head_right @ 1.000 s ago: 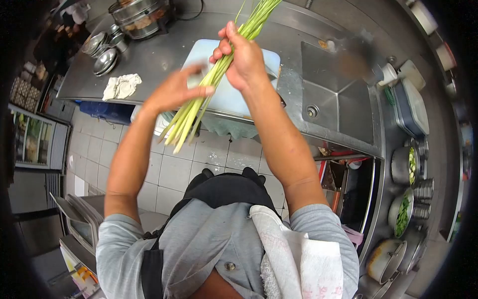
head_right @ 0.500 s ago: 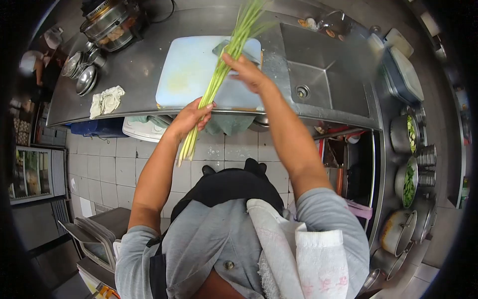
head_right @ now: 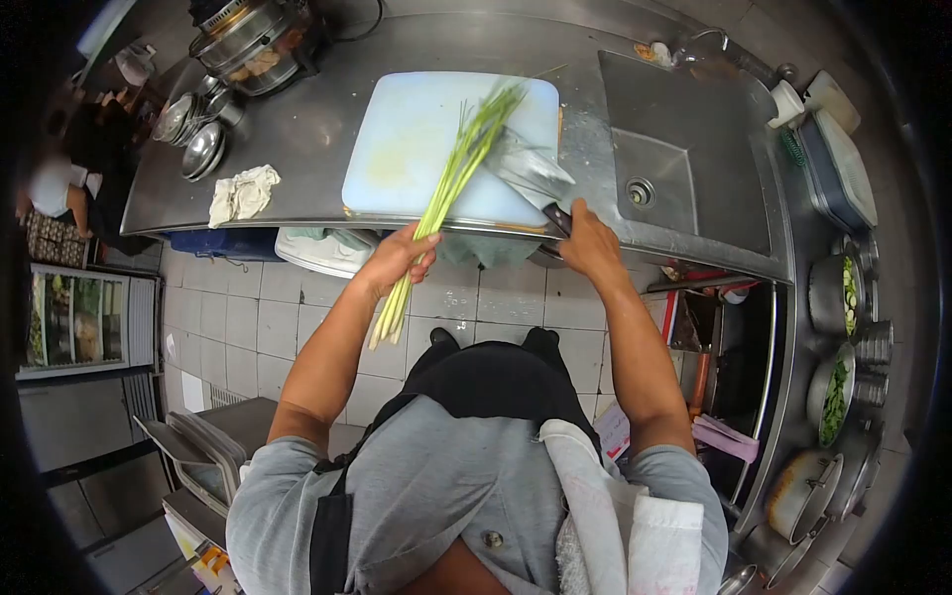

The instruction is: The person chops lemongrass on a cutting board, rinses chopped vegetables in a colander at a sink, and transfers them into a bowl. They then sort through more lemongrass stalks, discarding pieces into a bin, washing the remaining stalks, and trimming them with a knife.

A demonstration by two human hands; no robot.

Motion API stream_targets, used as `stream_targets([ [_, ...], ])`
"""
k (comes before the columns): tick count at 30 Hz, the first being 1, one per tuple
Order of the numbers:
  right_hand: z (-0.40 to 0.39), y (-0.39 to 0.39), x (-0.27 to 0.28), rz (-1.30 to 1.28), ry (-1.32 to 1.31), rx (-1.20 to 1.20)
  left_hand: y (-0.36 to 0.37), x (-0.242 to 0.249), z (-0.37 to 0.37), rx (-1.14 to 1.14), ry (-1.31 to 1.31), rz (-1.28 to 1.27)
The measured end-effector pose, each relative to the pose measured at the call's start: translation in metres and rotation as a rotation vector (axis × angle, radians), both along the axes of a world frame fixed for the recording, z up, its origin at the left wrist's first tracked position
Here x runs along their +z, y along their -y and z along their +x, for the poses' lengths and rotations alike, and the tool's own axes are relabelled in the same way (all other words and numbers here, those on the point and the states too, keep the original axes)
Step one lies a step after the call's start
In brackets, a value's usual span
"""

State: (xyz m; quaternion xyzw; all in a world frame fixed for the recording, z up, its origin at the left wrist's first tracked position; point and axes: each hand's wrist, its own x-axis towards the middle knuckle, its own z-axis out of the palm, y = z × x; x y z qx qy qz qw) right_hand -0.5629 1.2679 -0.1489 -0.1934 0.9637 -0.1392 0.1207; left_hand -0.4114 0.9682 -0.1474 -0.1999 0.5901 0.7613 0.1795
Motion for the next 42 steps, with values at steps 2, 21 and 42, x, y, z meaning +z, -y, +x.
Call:
stream_targets([
  [2,0.02,-0.015,0.004,0.011,0.079,-0.049,-0.002,0.02,-0.014,0.014,-0.105,0.002],
  [21,0.097,-0.055,0.08,-1.017,-0.112,-0.152,-0.003,-0.02,-0.039,-0.476,-0.055,-0.802],
  [42,0.053,0.015,-0.001,-0.101,-0.109,0.094,0.002,-0.016,-0.01,-0.508,-0.046,-1.039],
])
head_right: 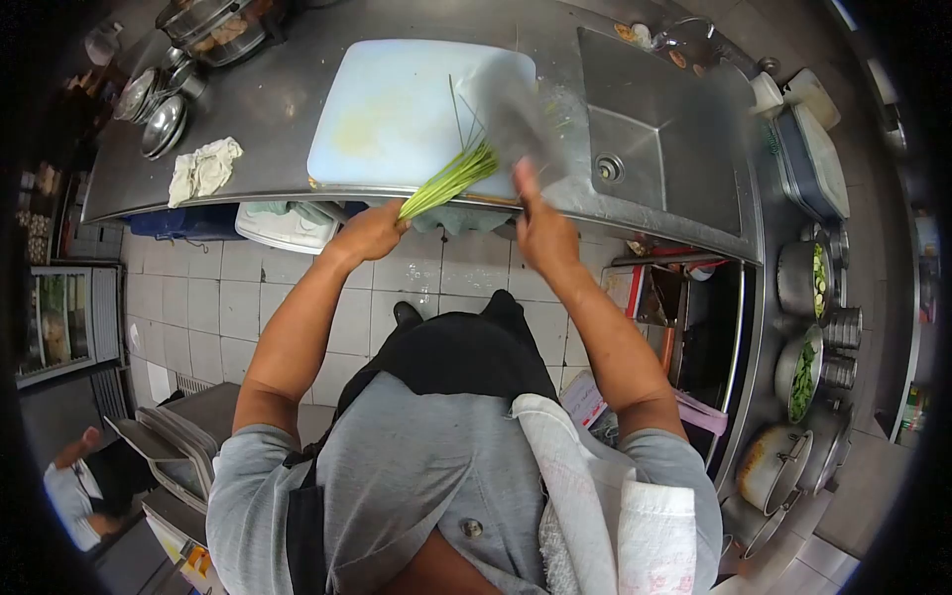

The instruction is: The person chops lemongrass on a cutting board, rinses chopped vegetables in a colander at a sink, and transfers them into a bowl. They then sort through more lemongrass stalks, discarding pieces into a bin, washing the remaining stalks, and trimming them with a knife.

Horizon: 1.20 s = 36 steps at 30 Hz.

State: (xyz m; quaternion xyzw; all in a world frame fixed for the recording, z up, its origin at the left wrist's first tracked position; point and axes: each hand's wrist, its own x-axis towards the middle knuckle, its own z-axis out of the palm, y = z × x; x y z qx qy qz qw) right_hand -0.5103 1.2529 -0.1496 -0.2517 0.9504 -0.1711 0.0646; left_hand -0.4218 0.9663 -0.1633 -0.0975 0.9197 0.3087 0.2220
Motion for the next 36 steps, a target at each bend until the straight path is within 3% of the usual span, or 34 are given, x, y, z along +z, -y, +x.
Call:
stream_targets([
  [1,-0.003,-0.007,-0.021,0.225,0.019,0.062,0.001,0.0,0.0,0.002,-0.004,-0.011],
  [4,-0.016,-0.013,0.007,0.055,0.077,0.172,0.001,-0.013,0.003,-0.043,-0.123,-0.071],
  [7,-0.004,0.007,0.089,-0.141,0.1,0.056,-0.002,-0.003,0.006,-0.051,-0.129,-0.093],
  [8,0.001,0.015,0.083,-0.232,0.026,-0.023,-0.004,-0.004,0.005,-0.055,-0.18,-0.121],
  [11,0.006,0.002,-0.009,-0.233,-0.024,0.0,-0.005,-0.012,0.011,-0.07,-0.317,-0.21],
  [12,0.005,0.0,-0.008,0.216,0.151,0.071,-0.004,-0.012,0.009,-0.071,-0.363,-0.242],
  [15,-0.013,-0.01,0.008,0.024,0.165,0.132,-0.002,-0.014,0.004,-0.039,-0.469,-0.341],
  [16,-0.016,-0.001,0.043,-0.009,0.268,0.042,-0.005,-0.015,0.003,-0.026,-0.494,-0.367],
  [18,-0.014,0.011,0.103,-0.184,0.2,-0.007,-0.011,0.002,-0.006,0.007,-0.54,-0.455],
  [21,-0.017,0.026,0.135,-0.557,-0.217,0.062,-0.014,-0.003,-0.017,-0.08,-0.52,-0.541],
  [24,-0.013,0.041,0.1,-0.74,-0.476,0.084,-0.012,-0.007,-0.023,-0.147,-0.412,-0.564],
  [26,-0.001,0.029,0.02,-0.594,-0.335,0.073,-0.015,-0.006,-0.026,-0.137,-0.383,-0.578],
  [28,0.008,0.015,-0.008,0.313,0.148,0.132,-0.017,-0.008,-0.024,-0.124,-0.383,-0.565],
  [31,-0.004,0.006,0.008,-0.052,0.016,0.233,-0.01,-0.004,-0.032,-0.109,-0.409,-0.554],
  [32,-0.004,0.015,0.044,-0.007,0.219,0.134,-0.014,-0.003,-0.027,-0.128,-0.379,-0.548],
  [35,0.009,0.03,0.066,-0.272,-0.044,0.072,-0.019,-0.006,-0.027,-0.118,-0.34,-0.553],
  [36,0.01,0.032,0.029,-0.393,-0.161,0.049,-0.019,-0.008,-0.026,-0.121,-0.351,-0.55],
])
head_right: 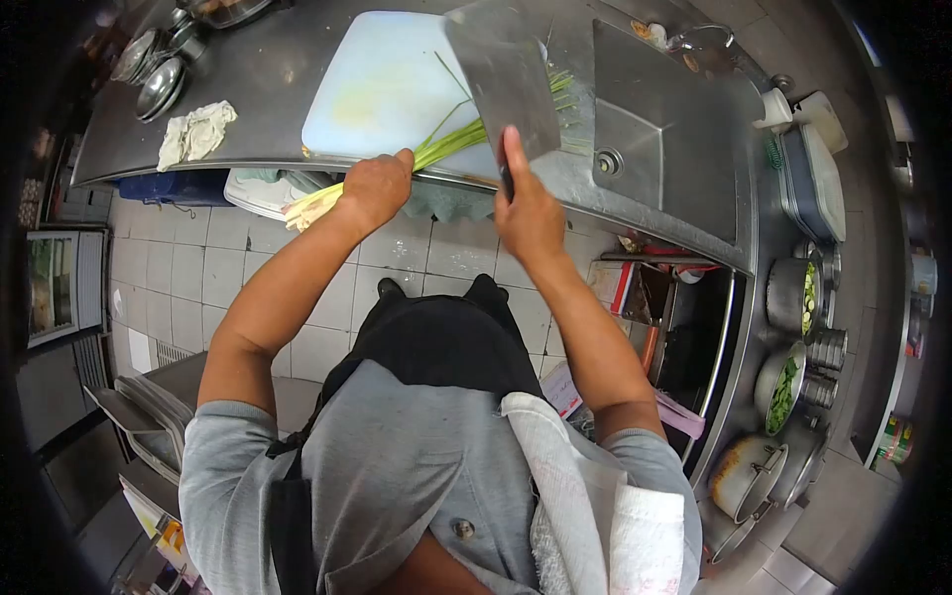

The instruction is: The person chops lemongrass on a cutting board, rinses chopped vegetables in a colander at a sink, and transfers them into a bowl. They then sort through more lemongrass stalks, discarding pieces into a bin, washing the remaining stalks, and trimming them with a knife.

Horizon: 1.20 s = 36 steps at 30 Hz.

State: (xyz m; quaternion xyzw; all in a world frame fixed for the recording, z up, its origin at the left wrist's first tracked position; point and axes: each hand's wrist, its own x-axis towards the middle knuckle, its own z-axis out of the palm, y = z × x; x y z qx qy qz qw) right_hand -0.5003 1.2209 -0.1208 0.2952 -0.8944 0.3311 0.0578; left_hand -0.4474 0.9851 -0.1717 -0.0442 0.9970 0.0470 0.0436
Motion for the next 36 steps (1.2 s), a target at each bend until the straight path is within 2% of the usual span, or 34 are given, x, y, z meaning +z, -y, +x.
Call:
stream_targets([
  [2,0.001,-0.017,-0.057,0.414,0.097,0.1,0.003,0.001,-0.004,0.004,-0.027,-0.003],
  [3,-0.002,-0.021,-0.069,0.62,0.141,0.151,0.003,0.001,-0.005,0.014,-0.034,-0.005],
  [4,-0.004,-0.016,-0.054,0.675,0.276,0.1,-0.001,0.0,0.0,0.01,-0.021,-0.001],
  [6,-0.023,-0.008,0.002,0.476,0.282,0.147,0.008,0.004,-0.008,0.027,-0.071,0.006],
  [7,-0.011,-0.013,0.03,0.39,0.332,0.153,0.0,0.0,0.003,0.012,-0.056,0.029],
  [8,-0.003,-0.005,0.053,0.352,0.271,0.095,-0.003,-0.001,0.005,0.01,-0.025,0.031],
  [11,0.001,0.0,-0.026,0.106,0.077,-0.052,0.0,0.004,0.001,0.023,0.024,0.033],
  [12,0.001,-0.007,-0.038,0.449,0.145,0.038,0.0,0.005,0.0,0.033,0.028,0.038],
  [13,0.0,-0.006,-0.048,0.662,0.249,0.119,0.002,0.004,-0.001,0.045,0.035,0.041],
  [14,0.001,-0.014,-0.057,0.656,0.288,0.105,0.0,0.0,0.005,0.008,0.032,0.053],
  [16,-0.011,-0.007,-0.028,0.605,0.36,0.092,0.011,-0.004,0.002,-0.037,-0.016,0.062],
  [18,-0.005,-0.011,0.022,0.534,0.507,0.06,0.01,-0.026,0.002,-0.037,0.022,0.452],
  [19,-0.013,-0.014,0.031,0.373,0.393,0.087,0.012,-0.012,-0.004,-0.03,0.022,0.639],
  [20,-0.017,-0.02,0.036,0.216,0.295,0.115,0.011,-0.001,-0.007,0.15,0.341,0.971],
  [23,-0.009,-0.013,0.073,-0.099,0.055,0.081,0.011,-0.002,-0.006,0.332,0.599,1.219],
  [24,-0.007,-0.005,0.082,-0.18,-0.029,0.056,0.012,-0.006,-0.006,0.346,0.602,1.278],
  [27,0.0,-0.002,-0.01,-0.187,-0.151,-0.01,0.014,-0.008,-0.005,0.287,0.597,1.307],
  [30,0.003,-0.015,-0.048,0.714,0.358,0.059,0.011,-0.01,-0.005,0.281,0.597,1.266],
  [32,-0.019,-0.008,-0.006,0.528,0.285,0.111,0.017,0.003,-0.012,0.335,0.545,1.267],
  [34,-0.003,-0.006,0.054,0.446,0.316,0.053,0.011,-0.011,-0.004,0.309,0.589,1.327],
  [36,-0.006,0.007,0.038,0.08,0.03,0.028,0.012,-0.014,-0.007,0.313,0.583,1.332],
])
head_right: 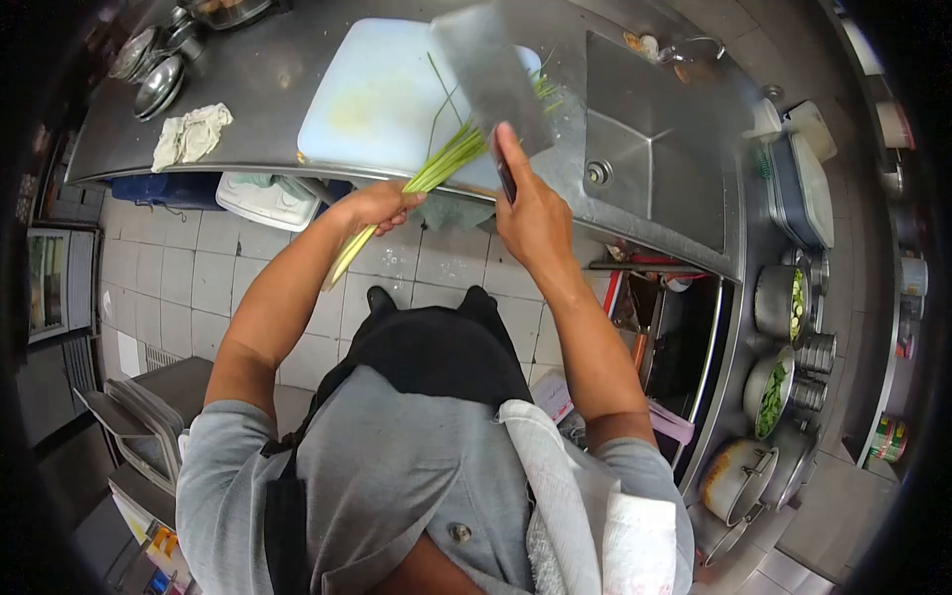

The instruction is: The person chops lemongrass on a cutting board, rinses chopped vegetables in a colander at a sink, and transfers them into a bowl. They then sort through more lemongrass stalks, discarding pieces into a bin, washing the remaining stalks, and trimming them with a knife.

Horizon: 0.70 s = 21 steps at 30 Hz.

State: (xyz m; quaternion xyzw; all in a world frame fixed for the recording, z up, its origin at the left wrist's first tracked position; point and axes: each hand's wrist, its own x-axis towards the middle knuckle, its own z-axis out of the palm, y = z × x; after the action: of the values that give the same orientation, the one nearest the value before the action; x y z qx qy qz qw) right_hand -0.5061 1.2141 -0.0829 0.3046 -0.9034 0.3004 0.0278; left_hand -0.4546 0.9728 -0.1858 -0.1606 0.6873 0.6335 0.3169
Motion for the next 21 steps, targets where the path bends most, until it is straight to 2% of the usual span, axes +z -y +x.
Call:
stream_targets([
  [1,0.003,0.001,-0.017,-0.187,-0.131,-0.012,0.0,-0.003,0.003,0.001,0.009,0.0],
  [2,0.002,-0.004,-0.056,-0.157,-0.075,-0.058,0.002,-0.006,0.001,-0.019,0.009,-0.015],
  [5,0.004,-0.015,-0.084,0.632,0.381,0.037,0.0,0.012,0.003,-0.077,-0.052,-0.188],
  [8,0.0,-0.015,-0.075,0.582,0.36,0.075,-0.009,-0.013,0.015,-0.092,-0.558,-0.841],
  [11,0.001,-0.016,-0.078,0.566,0.367,0.065,-0.019,0.015,0.024,-0.223,-0.632,-1.059],
  [12,0.006,-0.015,-0.078,0.565,0.384,0.059,-0.021,0.011,0.025,-0.267,-0.663,-1.159],
  [15,0.008,-0.014,-0.074,0.597,0.398,0.05,-0.022,0.007,0.026,-0.288,-0.7,-1.2],
  [18,-0.001,-0.02,-0.065,0.517,0.385,0.073,-0.023,0.016,0.028,-0.248,-0.625,-1.079],
  [21,-0.006,-0.028,0.004,0.253,0.447,0.032,-0.009,-0.031,0.019,0.002,-0.739,-0.732],
])
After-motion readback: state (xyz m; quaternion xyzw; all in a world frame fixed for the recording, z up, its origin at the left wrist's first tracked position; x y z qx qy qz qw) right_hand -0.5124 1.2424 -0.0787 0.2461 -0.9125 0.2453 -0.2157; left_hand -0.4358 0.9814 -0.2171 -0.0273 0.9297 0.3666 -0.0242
